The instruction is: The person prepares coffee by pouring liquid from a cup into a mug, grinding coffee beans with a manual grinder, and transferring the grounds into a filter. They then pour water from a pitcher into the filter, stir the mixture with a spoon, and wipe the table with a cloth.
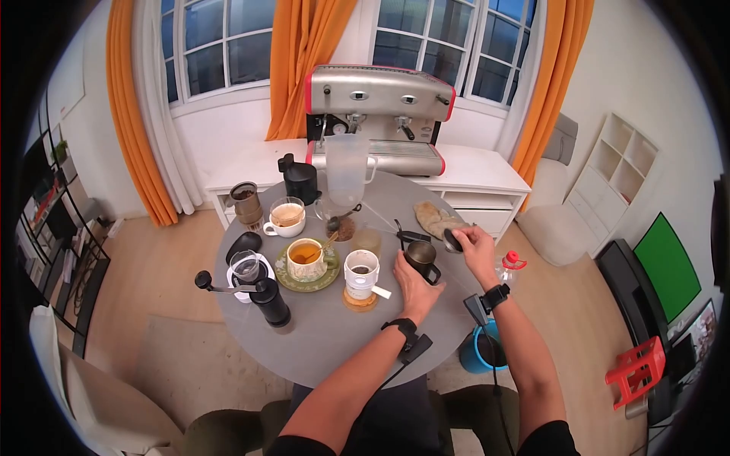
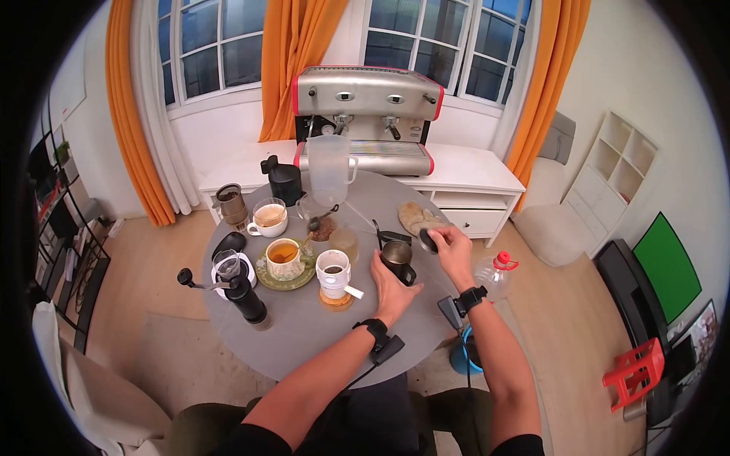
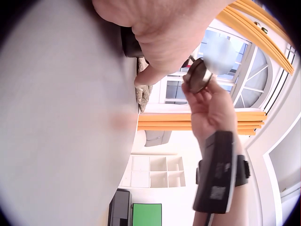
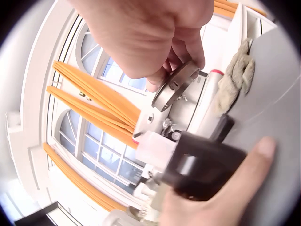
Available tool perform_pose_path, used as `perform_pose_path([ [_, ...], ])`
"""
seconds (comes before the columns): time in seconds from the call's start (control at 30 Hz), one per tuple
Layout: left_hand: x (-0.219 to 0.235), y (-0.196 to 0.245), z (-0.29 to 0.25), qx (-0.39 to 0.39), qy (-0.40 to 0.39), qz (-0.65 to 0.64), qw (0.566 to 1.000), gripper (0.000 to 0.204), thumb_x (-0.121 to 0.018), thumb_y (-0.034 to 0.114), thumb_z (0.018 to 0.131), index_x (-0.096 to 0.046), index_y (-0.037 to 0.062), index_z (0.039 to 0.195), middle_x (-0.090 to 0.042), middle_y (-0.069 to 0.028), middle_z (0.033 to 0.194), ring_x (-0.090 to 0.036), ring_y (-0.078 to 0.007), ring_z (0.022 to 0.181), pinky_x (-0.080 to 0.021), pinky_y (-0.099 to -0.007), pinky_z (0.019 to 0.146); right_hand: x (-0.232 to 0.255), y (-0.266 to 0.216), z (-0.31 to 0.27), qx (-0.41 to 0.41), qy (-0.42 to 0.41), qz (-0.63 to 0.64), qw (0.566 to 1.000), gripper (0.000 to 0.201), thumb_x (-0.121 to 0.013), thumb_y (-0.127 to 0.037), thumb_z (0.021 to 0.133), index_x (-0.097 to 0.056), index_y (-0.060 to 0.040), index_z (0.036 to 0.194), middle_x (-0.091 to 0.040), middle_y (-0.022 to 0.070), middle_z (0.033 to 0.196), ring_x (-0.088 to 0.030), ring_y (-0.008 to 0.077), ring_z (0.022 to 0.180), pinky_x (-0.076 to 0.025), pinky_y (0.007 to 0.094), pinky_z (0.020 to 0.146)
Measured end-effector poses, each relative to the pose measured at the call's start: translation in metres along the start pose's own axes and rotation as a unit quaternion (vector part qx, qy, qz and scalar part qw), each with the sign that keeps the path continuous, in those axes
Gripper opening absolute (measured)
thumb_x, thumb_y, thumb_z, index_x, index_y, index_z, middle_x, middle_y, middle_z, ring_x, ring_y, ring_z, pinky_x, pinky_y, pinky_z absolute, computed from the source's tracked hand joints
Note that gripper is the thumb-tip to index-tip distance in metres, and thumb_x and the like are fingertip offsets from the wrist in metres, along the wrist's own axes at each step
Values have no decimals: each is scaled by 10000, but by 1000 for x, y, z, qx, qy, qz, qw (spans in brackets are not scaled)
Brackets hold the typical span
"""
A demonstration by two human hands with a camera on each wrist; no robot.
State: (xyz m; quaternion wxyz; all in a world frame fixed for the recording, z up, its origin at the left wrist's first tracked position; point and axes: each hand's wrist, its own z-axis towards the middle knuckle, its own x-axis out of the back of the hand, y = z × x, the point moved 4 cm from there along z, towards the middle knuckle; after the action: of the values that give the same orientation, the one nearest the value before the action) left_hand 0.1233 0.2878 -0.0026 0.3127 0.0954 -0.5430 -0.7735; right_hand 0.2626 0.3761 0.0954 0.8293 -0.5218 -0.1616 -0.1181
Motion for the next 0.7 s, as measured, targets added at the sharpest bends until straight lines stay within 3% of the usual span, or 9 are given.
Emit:
perform_pose_path([
  [0.03, 3, 1, -6, 6, -11, -9, 1000, 1353, -976, 140, 624, -57, -90, 1590, -214, -364, 1591, -228, -517, 1510, -164, -586, 1285, 10, 6, -9, -15, 15, -53, 998, 277, -783, -184, 962, -741, 84, 1016, -790, 145, 903, -705, 102, 854, -560, 291, 750],
  [0.07, 5, 3, -15, 7, -38, 3, 999, 1385, -970, 158, 660, 12, -115, 1598, -86, -399, 1634, -116, -538, 1554, -148, -575, 1301, 11, 37, -12, 16, 13, -53, 998, 334, -805, -227, 941, -732, 90, 1012, -773, 198, 847, -752, 209, 806, -575, 351, 725],
  [0.2, 32, 35, -79, -29, -112, 12, 993, 1233, -909, 185, 766, -50, -129, 1592, -93, -381, 1645, -112, -537, 1561, -170, -557, 1301, 20, 39, -52, 43, -27, -208, 977, 357, -804, -263, 931, -724, 74, 1020, -740, 288, 940, -714, 485, 899, -573, 466, 777],
  [0.37, 120, 102, -144, -168, -313, -41, 934, 810, -777, 142, 922, -326, -37, 1571, -311, -283, 1622, -304, -449, 1529, -310, -509, 1253, 16, 50, -63, 47, -43, -212, 975, 342, -804, -242, 930, -716, 75, 1022, -746, 279, 960, -723, 467, 912, -570, 468, 795],
  [0.47, 166, 110, -164, -192, -344, -69, 917, 566, -750, 88, 941, -529, 22, 1458, -540, -205, 1484, -535, -363, 1380, -462, -459, 1135, 15, 45, -63, 57, -26, -252, 966, 286, -781, -197, 943, -707, 52, 1062, -746, 272, 971, -725, 455, 898, -569, 464, 774],
  [0.53, 196, 107, -174, -188, -307, -63, 931, 458, -766, 60, 923, -618, 24, 1356, -652, -166, 1321, -637, -321, 1228, -532, -420, 1029, 20, 17, -68, 61, 13, -329, 942, 238, -758, -158, 953, -702, 28, 1091, -745, 258, 947, -729, 430, 862, -567, 450, 733],
  [0.63, 234, 88, -181, -186, -204, -63, 959, 345, -797, 22, 885, -710, 33, 1219, -742, -119, 1119, -718, -267, 1041, -588, -370, 886, 20, -45, -70, 149, 101, -194, 964, 183, -725, -95, 956, -702, -14, 1119, -731, 226, 875, -711, 391, 757, -545, 428, 656],
  [0.67, 246, 82, -185, -184, -162, -65, 967, 316, -809, 10, 870, -734, 37, 1176, -759, -106, 1060, -732, -251, 986, -599, -355, 842, 15, -74, -77, 208, 112, -176, 956, 143, -705, -62, 968, -713, -30, 1107, -695, 144, 775, -676, 249, 625, -499, 362, 570],
  [0.7, 259, 75, -187, -123, -109, -57, 985, 253, -817, -17, 845, -749, 43, 1082, -754, -88, 953, -720, -226, 917, -570, -318, 731, 5, -100, -90, 189, 71, -126, 971, 137, -697, -58, 975, -714, -30, 1109, -685, 118, 765, -662, 205, 613, -487, 344, 559],
])
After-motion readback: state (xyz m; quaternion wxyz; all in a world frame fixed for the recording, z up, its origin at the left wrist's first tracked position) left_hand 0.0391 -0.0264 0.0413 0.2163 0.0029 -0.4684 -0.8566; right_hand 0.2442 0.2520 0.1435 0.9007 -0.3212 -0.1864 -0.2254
